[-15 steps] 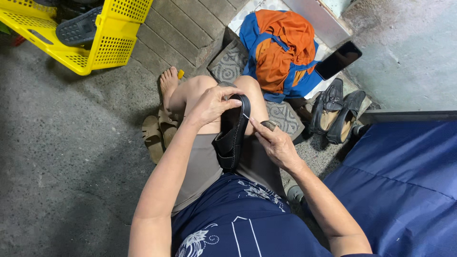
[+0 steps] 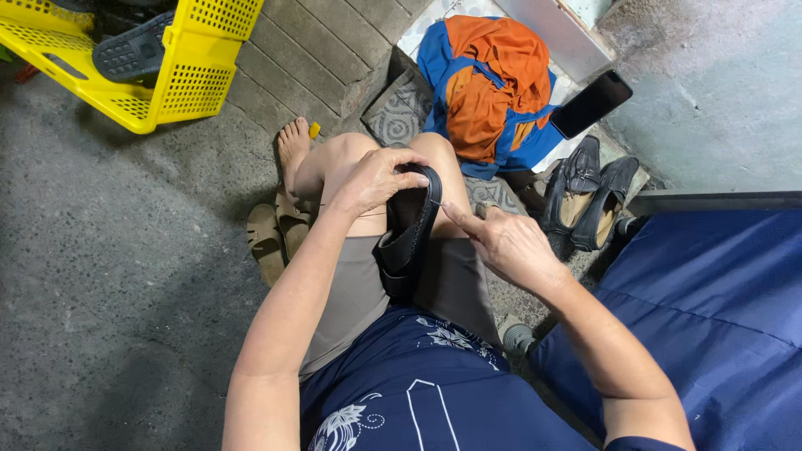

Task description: The person sits on the floor and sews a black shoe using a needle and thread. They repeatedly push the needle through the shoe's sole and pull the thread to stitch it.

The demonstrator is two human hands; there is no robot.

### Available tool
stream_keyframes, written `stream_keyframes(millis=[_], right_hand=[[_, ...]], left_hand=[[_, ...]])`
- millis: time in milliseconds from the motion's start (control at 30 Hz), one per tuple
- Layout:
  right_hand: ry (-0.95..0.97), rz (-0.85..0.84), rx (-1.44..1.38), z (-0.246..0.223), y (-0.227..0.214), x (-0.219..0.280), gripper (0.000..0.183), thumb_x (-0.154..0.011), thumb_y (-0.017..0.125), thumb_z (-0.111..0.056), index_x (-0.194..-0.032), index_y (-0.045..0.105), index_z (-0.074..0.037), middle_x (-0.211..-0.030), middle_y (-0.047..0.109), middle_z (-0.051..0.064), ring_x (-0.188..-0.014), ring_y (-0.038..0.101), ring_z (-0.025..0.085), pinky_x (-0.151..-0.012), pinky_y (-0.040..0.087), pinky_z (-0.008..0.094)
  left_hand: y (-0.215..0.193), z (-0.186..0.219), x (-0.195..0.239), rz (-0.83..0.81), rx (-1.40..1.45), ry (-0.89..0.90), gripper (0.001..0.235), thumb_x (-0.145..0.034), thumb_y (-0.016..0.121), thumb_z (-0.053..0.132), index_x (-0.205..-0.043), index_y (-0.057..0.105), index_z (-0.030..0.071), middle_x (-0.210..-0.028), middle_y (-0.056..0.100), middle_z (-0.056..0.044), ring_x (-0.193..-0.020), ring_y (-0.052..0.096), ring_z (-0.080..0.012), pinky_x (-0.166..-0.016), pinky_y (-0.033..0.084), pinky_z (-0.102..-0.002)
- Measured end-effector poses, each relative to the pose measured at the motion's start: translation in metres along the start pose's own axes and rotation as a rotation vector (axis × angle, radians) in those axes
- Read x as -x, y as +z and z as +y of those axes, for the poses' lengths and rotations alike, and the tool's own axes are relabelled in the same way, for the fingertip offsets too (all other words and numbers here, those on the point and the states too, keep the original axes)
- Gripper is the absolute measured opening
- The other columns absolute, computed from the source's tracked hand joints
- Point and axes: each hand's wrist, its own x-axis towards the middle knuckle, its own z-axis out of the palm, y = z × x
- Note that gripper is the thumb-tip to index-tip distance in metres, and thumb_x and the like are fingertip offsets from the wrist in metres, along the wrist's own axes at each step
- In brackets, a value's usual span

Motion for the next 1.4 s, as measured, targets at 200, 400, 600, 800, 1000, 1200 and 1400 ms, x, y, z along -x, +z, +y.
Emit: stream_keyframes(millis=[200,400,600,800,1000,1200,1400], right_hand=[[-0.051,-0.024,-0.071,0.006,-0.008,-0.011,0.055,-0.086,0.055,-0.013,-0.137,0.053,-0.034,-0.075,0.060,0.019,-0.069,0.067,0.042,-0.063,0.052,0.048],[-0.114,0.067,-0.120,0.016,0.012,-0.019,0.055,-0.087,0.054,-0.016,-0.138,0.052,-0.038,-0.070,0.058,0.019,-0.063,0.065,0.041,-0.058,0.051,0.046],[-0.157,0.142,-0.168,0.019,0.028,-0.027,0.056,-0.086,0.057,-0.016,-0.138,0.053,-0.037,-0.070,0.056,0.020,-0.062,0.063,0.042,-0.055,0.050,0.046],[-0.172,0.197,-0.196,0.025,0.029,-0.019,0.041,-0.092,0.057,-0.039,-0.133,0.056,-0.041,-0.063,0.053,0.019,-0.058,0.062,0.041,-0.054,0.049,0.046],[-0.174,0.157,-0.108,0.034,0.030,-0.019,0.052,-0.087,0.060,-0.028,-0.136,0.053,-0.041,-0.066,0.055,0.016,-0.061,0.063,0.038,-0.058,0.049,0.045],[-0.144,0.145,-0.164,0.030,0.026,-0.020,0.051,-0.088,0.057,-0.018,-0.136,0.055,-0.037,-0.063,0.055,0.018,-0.062,0.061,0.038,-0.057,0.049,0.043],[-0.119,0.144,-0.169,0.030,0.032,-0.020,0.056,-0.083,0.061,-0.018,-0.134,0.055,-0.040,-0.063,0.054,0.018,-0.066,0.062,0.037,-0.058,0.049,0.043]], left_hand=[[0.000,-0.006,-0.008,-0.004,-0.009,0.004,0.036,-0.073,0.079,0.043,-0.105,0.073,0.027,-0.099,0.072,-0.006,-0.100,0.067,-0.0260,-0.093,0.047,-0.037],[-0.001,-0.005,-0.012,-0.016,-0.061,0.045,0.033,-0.074,0.077,0.041,-0.102,0.073,0.024,-0.099,0.070,-0.012,-0.102,0.064,-0.0334,-0.093,0.046,-0.042],[0.000,-0.005,-0.013,-0.022,-0.076,0.032,0.032,-0.075,0.076,0.042,-0.102,0.073,0.026,-0.099,0.070,-0.013,-0.102,0.064,-0.0330,-0.093,0.047,-0.041],[0.010,-0.012,0.027,0.317,-0.149,0.197,0.034,-0.085,0.070,0.047,-0.100,0.062,0.018,-0.092,0.068,-0.006,-0.099,0.063,-0.0300,-0.089,0.049,-0.043],[0.037,-0.001,0.066,0.308,-0.517,0.245,0.012,-0.086,0.070,0.031,-0.089,0.066,0.020,-0.097,0.063,-0.009,-0.108,0.055,-0.0279,-0.095,0.042,-0.047],[0.037,0.030,0.110,0.160,-0.437,0.298,0.008,-0.087,0.062,0.028,-0.090,0.065,0.022,-0.081,0.057,-0.010,-0.085,0.060,-0.0314,-0.075,0.048,-0.045],[0.042,0.028,0.079,0.101,0.667,0.122,0.011,-0.087,0.070,0.014,-0.098,0.070,0.010,-0.075,0.067,-0.002,-0.066,0.059,-0.0045,-0.053,0.049,-0.014]])
